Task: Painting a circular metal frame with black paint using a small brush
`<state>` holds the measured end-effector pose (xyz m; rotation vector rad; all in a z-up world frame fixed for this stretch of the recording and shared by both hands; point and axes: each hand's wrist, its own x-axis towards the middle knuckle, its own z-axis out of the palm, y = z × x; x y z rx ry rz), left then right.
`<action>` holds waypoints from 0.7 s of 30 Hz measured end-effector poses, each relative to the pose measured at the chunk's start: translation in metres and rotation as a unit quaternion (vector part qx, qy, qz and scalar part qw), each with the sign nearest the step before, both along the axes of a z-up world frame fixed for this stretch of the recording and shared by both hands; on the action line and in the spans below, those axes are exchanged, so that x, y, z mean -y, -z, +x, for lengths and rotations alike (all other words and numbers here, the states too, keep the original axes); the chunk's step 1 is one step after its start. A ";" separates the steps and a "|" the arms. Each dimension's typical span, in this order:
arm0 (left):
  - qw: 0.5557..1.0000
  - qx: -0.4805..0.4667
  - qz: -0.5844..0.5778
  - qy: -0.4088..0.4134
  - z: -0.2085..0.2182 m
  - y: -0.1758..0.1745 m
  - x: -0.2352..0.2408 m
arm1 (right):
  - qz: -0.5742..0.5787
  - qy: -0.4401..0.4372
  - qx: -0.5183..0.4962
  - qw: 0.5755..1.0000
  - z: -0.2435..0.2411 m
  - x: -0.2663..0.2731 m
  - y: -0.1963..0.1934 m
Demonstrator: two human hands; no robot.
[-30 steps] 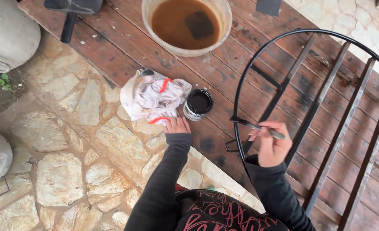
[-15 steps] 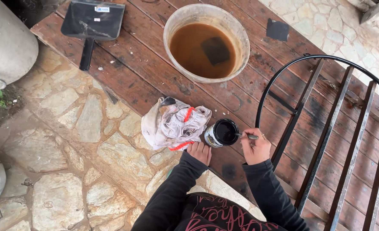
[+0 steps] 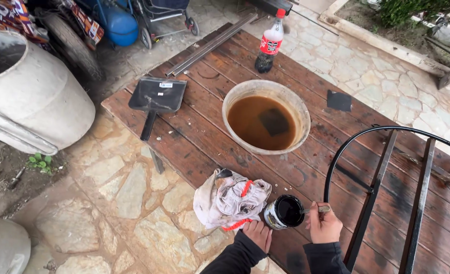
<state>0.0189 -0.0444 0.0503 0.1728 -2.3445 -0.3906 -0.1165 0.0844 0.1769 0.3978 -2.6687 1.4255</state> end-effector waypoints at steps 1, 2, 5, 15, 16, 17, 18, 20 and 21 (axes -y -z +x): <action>1.000 -0.002 -0.004 0.004 -0.003 0.003 0.001 | -0.004 0.004 -0.002 1.000 -0.001 0.001 -0.001; 1.000 -0.008 0.000 0.008 -0.003 0.006 0.000 | 0.000 0.004 0.000 1.000 -0.001 0.000 -0.002; 1.000 -0.010 -0.001 0.015 -0.004 0.011 0.000 | -0.031 0.011 -0.002 0.999 0.005 0.001 -0.014; 1.000 0.018 -0.011 0.018 -0.005 0.017 -0.001 | -0.167 0.064 0.072 0.981 0.012 0.000 -0.014; 0.999 0.021 -0.010 0.024 -0.005 0.018 -0.002 | -0.166 0.071 0.075 0.981 0.011 0.000 -0.013; 1.000 0.021 -0.014 0.018 -0.006 0.019 -0.002 | -0.168 0.060 0.076 0.981 0.010 -0.001 -0.012; 1.000 0.020 -0.019 0.012 -0.007 0.020 -0.001 | -0.172 0.048 0.077 0.981 0.008 0.000 -0.011; 0.999 0.027 -0.018 0.016 -0.005 0.022 -0.003 | -0.181 0.051 0.074 0.979 0.011 -0.005 -0.012; 0.999 0.031 -0.017 0.014 -0.005 0.023 -0.002 | -0.190 0.047 0.069 0.978 0.011 -0.006 -0.013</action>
